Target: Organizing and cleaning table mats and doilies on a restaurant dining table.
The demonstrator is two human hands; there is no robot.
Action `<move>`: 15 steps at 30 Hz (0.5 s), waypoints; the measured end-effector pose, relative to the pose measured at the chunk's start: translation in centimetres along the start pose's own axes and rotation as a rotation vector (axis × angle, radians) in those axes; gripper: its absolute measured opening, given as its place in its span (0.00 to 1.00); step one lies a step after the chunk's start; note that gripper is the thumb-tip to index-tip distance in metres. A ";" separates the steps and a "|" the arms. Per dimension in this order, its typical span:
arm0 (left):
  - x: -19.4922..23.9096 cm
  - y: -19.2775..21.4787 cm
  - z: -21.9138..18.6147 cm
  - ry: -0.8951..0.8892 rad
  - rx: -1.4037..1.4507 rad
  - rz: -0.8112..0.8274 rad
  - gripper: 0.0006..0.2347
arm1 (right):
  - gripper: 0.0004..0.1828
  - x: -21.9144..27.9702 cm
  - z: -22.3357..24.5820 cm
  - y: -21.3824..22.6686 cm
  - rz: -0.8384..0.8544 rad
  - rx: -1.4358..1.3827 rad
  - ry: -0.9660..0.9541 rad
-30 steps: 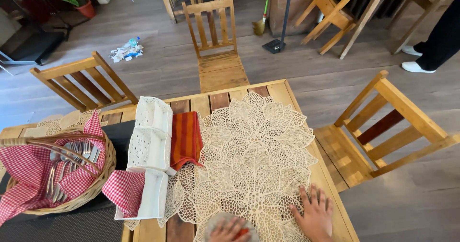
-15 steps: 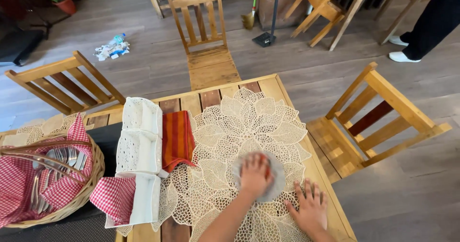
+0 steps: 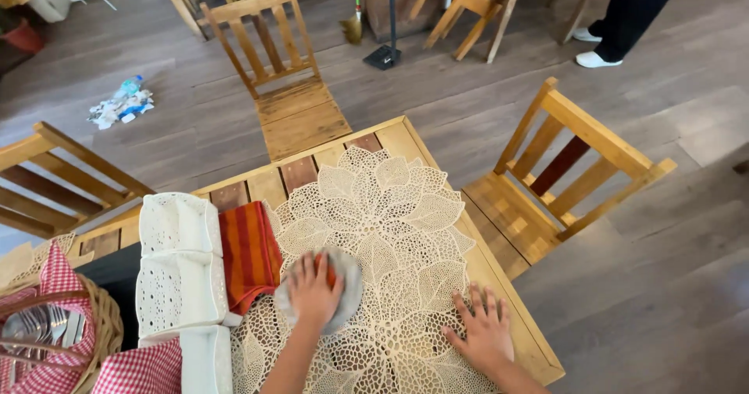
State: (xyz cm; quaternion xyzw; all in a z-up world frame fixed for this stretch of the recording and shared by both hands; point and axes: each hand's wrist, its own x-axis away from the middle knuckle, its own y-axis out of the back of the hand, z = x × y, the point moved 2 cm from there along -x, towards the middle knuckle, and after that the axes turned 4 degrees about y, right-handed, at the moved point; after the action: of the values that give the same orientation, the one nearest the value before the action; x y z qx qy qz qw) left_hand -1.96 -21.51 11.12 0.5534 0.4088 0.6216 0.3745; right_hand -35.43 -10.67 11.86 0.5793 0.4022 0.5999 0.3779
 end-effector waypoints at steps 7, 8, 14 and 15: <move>-2.2 1.4 -16.1 -0.246 0.102 0.063 0.32 | 0.45 -0.2 -0.3 -0.8 -0.024 -0.043 0.002; -1.0 0.7 -16.6 -0.247 0.100 0.062 0.32 | 0.45 -0.7 -0.7 -2.6 -0.025 -0.045 0.001; 5.2 -6.2 -14.0 -0.545 0.141 -0.808 0.33 | 0.44 -0.8 -0.9 -3.5 -0.665 -0.080 0.212; 6.5 -6.1 -12.2 -0.585 0.119 -0.830 0.33 | 0.44 -0.7 -0.6 -2.7 -0.347 -0.024 0.118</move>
State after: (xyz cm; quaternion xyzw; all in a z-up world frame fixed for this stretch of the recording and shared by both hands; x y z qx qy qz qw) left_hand -14.69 -14.32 7.29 0.5155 0.5069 0.2152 0.6565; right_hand -36.04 -10.29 9.12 0.4603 0.5103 0.5635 0.4584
